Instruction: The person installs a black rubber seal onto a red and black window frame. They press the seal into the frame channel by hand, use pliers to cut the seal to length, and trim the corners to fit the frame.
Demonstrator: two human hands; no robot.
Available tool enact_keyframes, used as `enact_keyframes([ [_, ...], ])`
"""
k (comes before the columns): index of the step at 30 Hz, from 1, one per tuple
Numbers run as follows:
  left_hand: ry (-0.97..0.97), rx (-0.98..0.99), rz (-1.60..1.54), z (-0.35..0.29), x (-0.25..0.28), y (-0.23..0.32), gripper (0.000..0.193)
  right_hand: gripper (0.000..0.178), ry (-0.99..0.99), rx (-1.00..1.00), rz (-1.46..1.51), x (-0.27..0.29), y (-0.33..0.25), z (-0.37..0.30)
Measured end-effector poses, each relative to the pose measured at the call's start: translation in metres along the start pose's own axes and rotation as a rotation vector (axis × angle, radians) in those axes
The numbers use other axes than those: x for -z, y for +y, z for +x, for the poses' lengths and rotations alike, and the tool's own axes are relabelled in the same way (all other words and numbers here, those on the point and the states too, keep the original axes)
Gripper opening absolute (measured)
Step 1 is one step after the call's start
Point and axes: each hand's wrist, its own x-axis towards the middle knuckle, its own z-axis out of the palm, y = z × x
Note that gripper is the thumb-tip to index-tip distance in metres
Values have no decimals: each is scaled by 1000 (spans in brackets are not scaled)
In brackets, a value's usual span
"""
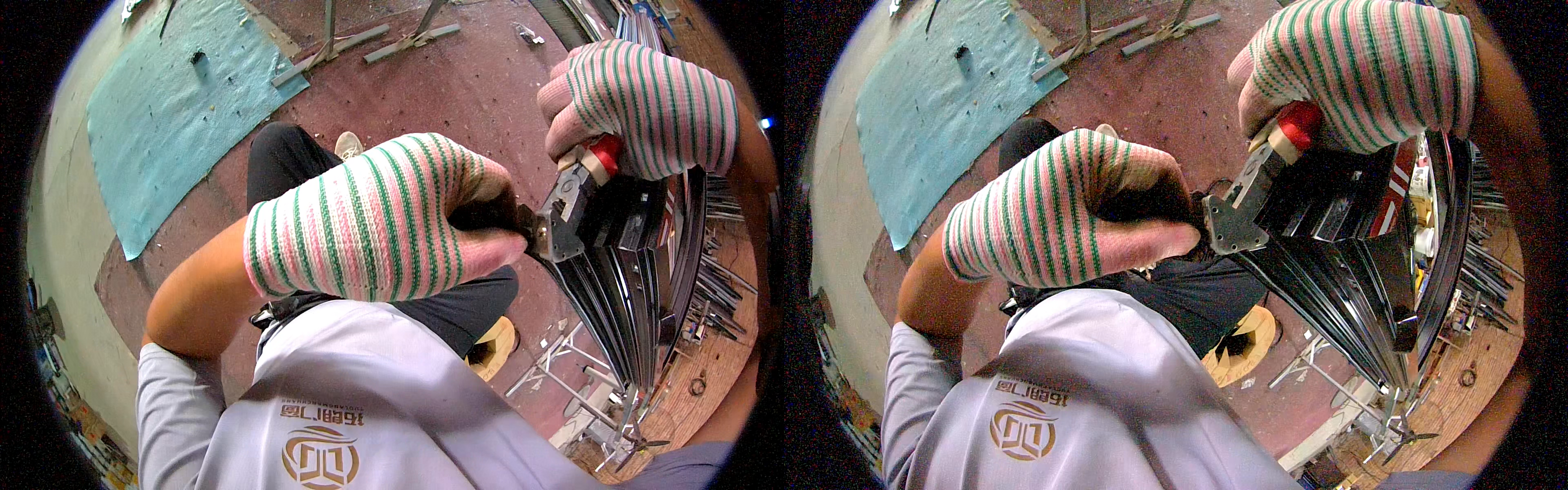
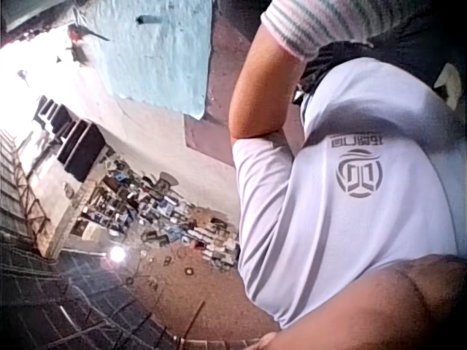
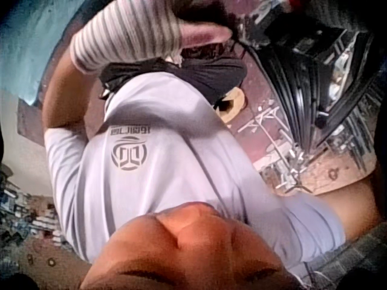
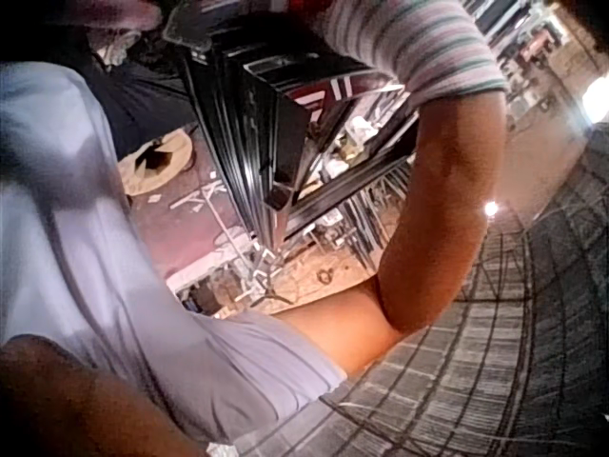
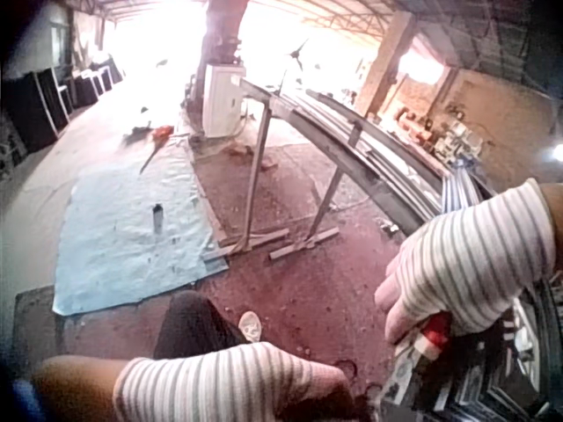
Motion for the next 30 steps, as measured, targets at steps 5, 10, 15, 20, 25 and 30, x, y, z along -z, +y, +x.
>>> enact_keyframes([
  [5,21,-16,88,-3,1,1,17,29,-58,25,53,11,2,1],
  [10,6,91,64,1,3,4,17,31,-117,-11,134,11,7,0],
  [15,-28,46,166,4,4,3,18,28,-43,-205,-32,-12,-7,-7],
  [20,103,24,168,-10,11,4,21,24,64,-195,-330,6,-10,4],
  [25,48,-16,32,-7,4,-3,22,22,169,-143,-504,6,-12,-13],
  [30,-69,63,63,-3,-1,-5,23,20,136,-230,-530,24,1,-36],
])
